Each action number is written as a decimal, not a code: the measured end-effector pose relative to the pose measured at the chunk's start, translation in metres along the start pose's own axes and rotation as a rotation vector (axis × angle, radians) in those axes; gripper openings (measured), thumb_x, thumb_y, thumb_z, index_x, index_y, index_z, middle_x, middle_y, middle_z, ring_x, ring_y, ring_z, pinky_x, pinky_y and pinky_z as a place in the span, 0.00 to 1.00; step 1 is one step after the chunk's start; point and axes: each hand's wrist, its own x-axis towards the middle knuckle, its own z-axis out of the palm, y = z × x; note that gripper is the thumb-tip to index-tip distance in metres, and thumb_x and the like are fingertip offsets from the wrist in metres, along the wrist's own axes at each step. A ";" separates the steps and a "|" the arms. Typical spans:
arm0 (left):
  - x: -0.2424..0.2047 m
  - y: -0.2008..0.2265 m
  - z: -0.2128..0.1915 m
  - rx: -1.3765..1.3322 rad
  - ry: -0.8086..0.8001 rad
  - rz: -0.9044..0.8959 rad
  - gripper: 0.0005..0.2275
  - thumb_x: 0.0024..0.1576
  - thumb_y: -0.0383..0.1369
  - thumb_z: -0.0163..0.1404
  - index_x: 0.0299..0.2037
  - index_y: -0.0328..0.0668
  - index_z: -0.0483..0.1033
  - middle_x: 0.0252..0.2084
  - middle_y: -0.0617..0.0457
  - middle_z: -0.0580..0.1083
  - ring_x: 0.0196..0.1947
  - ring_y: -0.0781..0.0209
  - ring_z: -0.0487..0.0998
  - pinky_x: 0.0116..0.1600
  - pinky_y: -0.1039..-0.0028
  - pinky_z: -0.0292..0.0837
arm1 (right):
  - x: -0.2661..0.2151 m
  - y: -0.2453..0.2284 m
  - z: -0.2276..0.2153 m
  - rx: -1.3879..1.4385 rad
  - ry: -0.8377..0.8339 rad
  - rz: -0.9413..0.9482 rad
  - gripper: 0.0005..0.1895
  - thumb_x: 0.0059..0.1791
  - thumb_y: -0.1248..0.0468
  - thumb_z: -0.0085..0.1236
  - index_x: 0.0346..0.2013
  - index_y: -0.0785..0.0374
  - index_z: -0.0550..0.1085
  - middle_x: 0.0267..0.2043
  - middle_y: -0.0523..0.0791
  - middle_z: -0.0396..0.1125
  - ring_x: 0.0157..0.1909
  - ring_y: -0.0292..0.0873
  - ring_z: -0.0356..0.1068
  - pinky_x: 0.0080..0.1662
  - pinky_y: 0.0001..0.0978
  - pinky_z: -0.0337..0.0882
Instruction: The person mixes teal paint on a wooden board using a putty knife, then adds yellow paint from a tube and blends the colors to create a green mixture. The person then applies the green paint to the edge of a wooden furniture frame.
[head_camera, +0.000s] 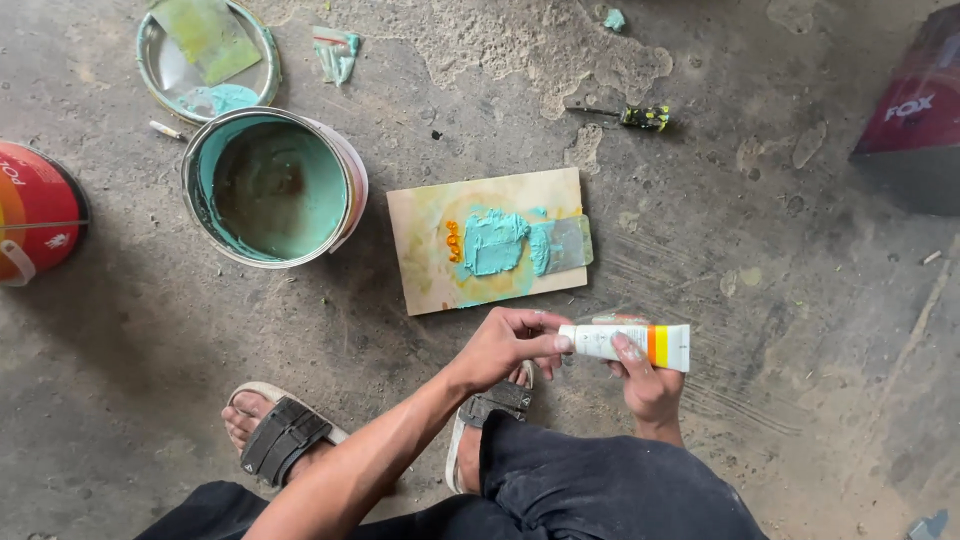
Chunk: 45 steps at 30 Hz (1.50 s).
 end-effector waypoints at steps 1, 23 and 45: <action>0.002 0.000 0.003 -0.001 0.001 -0.002 0.15 0.56 0.32 0.62 0.50 0.31 0.80 0.26 0.39 0.78 0.23 0.56 0.82 0.16 0.81 0.70 | -0.001 -0.001 0.001 0.000 0.001 0.002 0.12 0.46 0.66 0.58 0.38 0.74 0.77 0.16 0.54 0.65 0.14 0.38 0.58 0.16 0.25 0.59; 0.020 0.046 0.046 0.809 0.316 0.204 0.14 0.63 0.40 0.42 0.43 0.37 0.76 0.37 0.46 0.81 0.39 0.58 0.80 0.49 0.70 0.73 | 0.013 -0.016 0.036 0.770 0.290 0.440 0.12 0.47 0.63 0.61 0.28 0.72 0.74 0.20 0.54 0.67 0.14 0.47 0.63 0.16 0.32 0.56; 0.012 0.049 0.004 1.333 0.019 0.678 0.19 0.67 0.47 0.43 0.47 0.32 0.69 0.37 0.42 0.71 0.31 0.46 0.72 0.32 0.58 0.68 | 0.038 0.025 0.050 0.656 0.153 0.448 0.19 0.49 0.55 0.51 0.37 0.71 0.76 0.22 0.55 0.68 0.12 0.47 0.54 0.16 0.35 0.49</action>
